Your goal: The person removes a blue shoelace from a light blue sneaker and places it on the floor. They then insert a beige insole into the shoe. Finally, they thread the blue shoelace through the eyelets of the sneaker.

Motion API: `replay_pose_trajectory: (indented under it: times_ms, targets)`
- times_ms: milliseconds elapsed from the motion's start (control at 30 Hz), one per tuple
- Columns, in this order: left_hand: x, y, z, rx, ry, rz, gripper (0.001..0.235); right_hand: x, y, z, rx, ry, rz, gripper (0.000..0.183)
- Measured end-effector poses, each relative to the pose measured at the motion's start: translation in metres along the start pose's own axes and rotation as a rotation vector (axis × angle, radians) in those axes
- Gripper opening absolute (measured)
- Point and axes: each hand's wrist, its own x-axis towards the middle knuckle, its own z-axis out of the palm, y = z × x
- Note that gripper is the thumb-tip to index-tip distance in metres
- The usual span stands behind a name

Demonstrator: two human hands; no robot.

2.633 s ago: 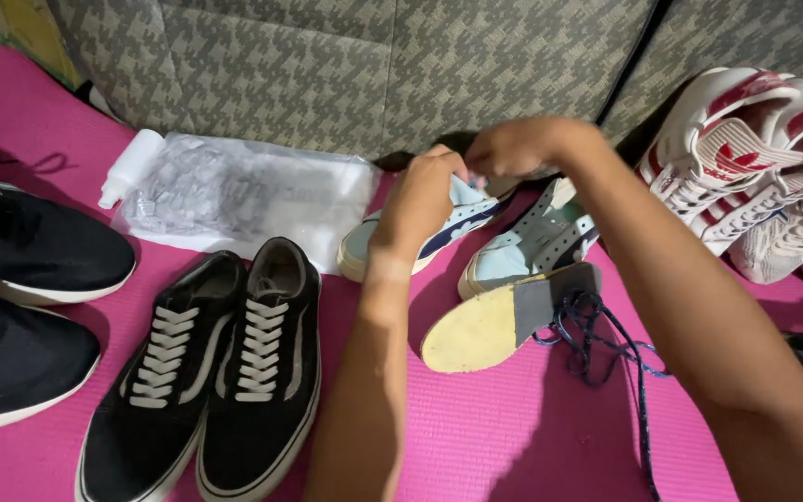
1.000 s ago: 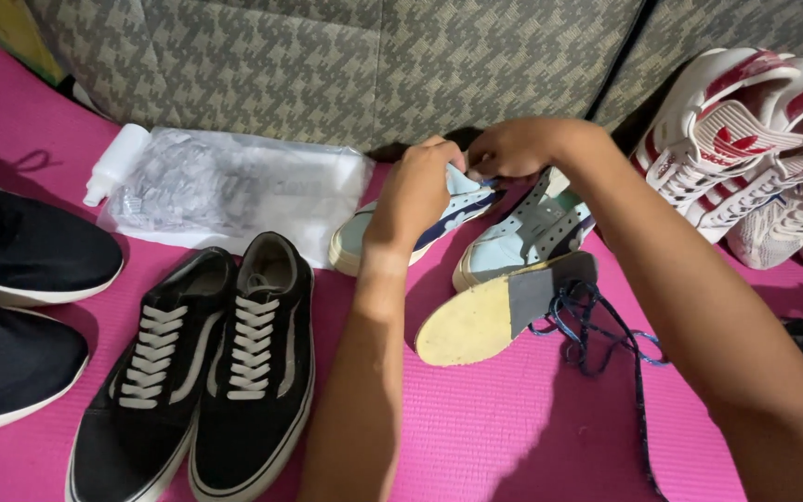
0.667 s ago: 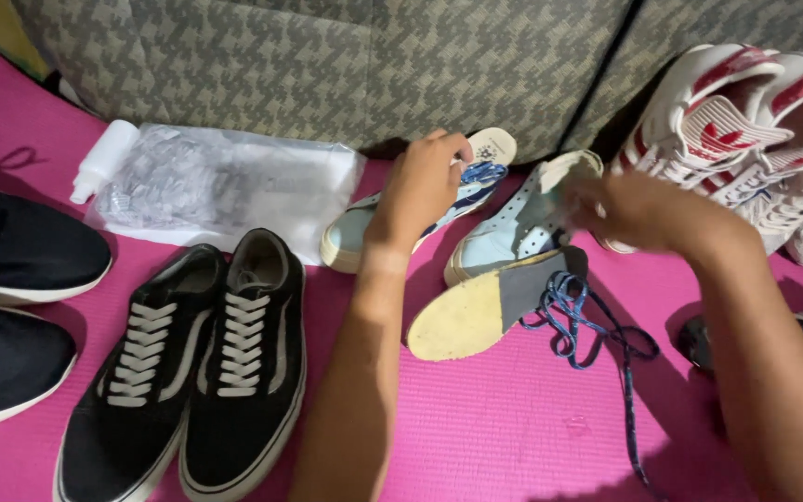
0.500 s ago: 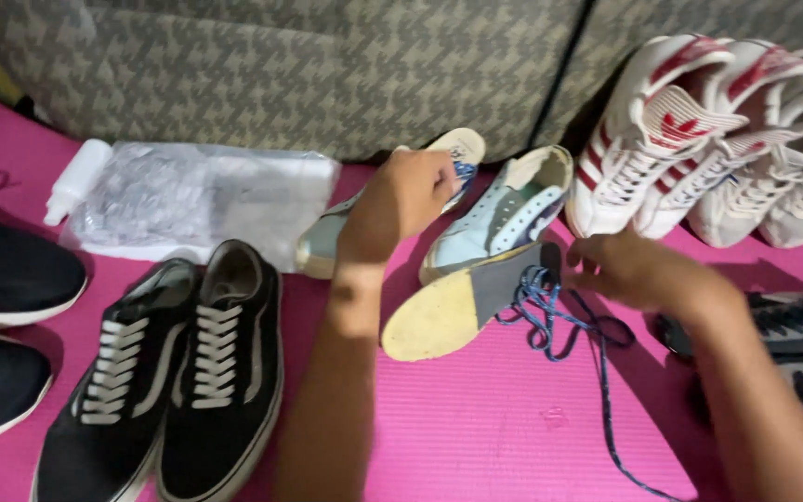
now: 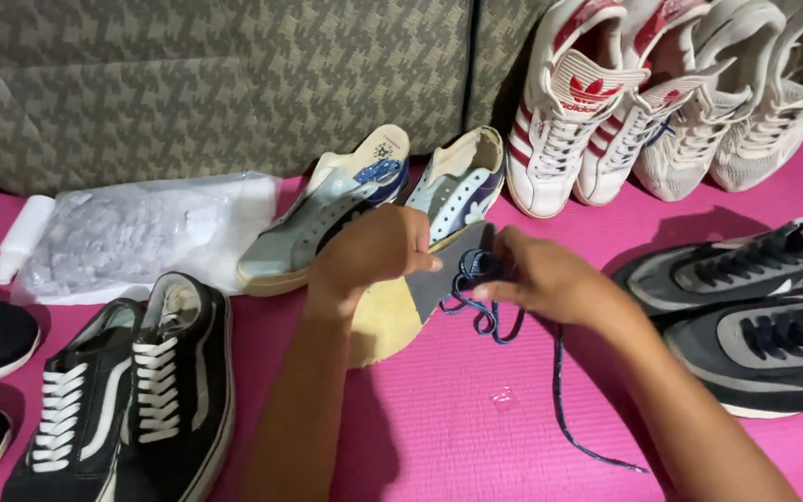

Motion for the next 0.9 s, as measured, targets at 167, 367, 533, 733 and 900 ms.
replay_pose_trajectory:
  times_ms: [167, 367, 533, 733, 900]
  targets:
    - [0.001, -0.005, 0.006, -0.280, -0.082, -0.349, 0.028, 0.015, 0.006, 0.046, -0.360, 0.061, -0.070, 0.050]
    - [0.002, 0.006, -0.012, -0.165, -0.109, -0.034, 0.041, -0.008, -0.008, 0.017, -0.221, -0.053, -0.120, 0.027]
    - [-0.007, 0.015, -0.040, -0.166, -0.054, -0.244, 0.033, -0.008, 0.034, -0.018, -0.443, -0.048, 0.174, 0.036]
    - [-0.005, 0.035, -0.052, -0.154, 0.116, -0.128, 0.015, -0.014, 0.013, -0.031, -0.075, 0.301, 0.096, 0.072]
    - [0.008, 0.061, -0.013, -0.359, 0.150, 0.222, 0.015, 0.021, 0.057, -0.012, 0.995, 0.313, -0.384, 0.083]
